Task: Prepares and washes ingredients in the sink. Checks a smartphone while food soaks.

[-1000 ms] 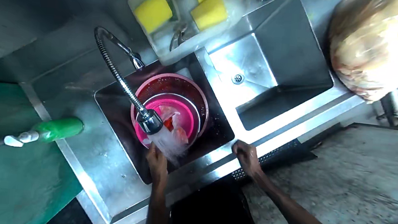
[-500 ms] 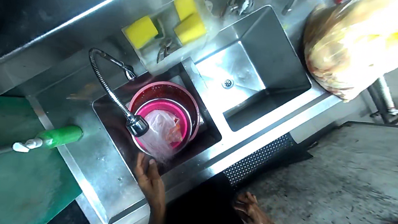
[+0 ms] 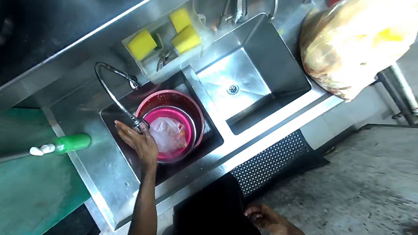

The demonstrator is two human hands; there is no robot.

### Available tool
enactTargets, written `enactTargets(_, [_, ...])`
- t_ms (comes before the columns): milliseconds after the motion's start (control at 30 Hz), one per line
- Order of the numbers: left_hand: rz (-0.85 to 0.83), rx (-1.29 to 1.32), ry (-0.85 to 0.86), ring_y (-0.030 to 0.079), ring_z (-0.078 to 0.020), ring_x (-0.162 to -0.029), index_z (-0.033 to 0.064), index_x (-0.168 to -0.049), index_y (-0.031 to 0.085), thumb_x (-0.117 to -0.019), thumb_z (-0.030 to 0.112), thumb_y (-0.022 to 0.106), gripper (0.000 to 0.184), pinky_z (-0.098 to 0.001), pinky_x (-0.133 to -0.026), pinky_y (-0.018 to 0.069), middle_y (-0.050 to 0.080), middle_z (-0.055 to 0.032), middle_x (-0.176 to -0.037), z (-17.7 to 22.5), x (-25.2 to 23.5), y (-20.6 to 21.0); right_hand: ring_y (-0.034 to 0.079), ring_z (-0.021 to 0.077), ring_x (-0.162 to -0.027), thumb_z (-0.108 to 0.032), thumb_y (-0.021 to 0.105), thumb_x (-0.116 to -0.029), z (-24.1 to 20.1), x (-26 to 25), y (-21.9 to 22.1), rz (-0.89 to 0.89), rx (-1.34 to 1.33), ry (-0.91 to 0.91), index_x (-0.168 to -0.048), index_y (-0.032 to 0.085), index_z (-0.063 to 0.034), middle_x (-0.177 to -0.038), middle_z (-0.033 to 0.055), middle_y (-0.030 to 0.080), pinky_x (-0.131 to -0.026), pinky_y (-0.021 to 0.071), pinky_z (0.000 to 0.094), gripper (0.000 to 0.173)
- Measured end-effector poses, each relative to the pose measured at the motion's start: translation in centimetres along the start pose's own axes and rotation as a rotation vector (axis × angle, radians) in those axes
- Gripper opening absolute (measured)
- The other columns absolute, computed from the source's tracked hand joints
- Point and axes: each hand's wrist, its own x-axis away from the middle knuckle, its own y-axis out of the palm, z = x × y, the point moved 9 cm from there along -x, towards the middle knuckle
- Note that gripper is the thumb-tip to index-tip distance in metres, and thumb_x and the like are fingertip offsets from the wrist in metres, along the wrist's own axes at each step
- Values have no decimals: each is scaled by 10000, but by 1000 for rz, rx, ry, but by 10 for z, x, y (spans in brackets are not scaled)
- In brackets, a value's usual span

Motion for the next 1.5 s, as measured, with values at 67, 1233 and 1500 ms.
enactTargets(67, [-33, -24, -56, 164, -454, -1545, -91, -1599, 98, -1050, 444, 489, 860, -477, -1264, 210, 113, -355, -1645, -4, 26, -9, 667, 70, -855, -31, 648, -929, -4, 7, 0, 23, -44, 9, -1164, 699, -24, -987, 32, 724, -812, 564, 286, 241])
enactTargets(1233, [-1664, -257, 326, 625, -371, -1206, 7, -1239, 670, -1031, 233, 498, 352, -581, -1020, 476, 667, -228, -1248, 64, 333, 107, 556, 374, -1283, -85, 664, -879, -19, 1, 26, 568, 938, -285, -1052, 805, -127, -1251, 66, 710, -1037, 446, 596, 227])
enactTargets(1500, [-1745, -327, -45, 579, -400, -1247, -50, -1333, 560, -975, 229, 608, 456, -583, -1021, 461, 587, -277, -1345, 24, 367, 101, 58, 409, -1577, -201, 571, -1021, 18, -46, 46, 185, 689, 89, -1611, 324, -103, -1700, 144, 201, -1236, 58, 648, 647])
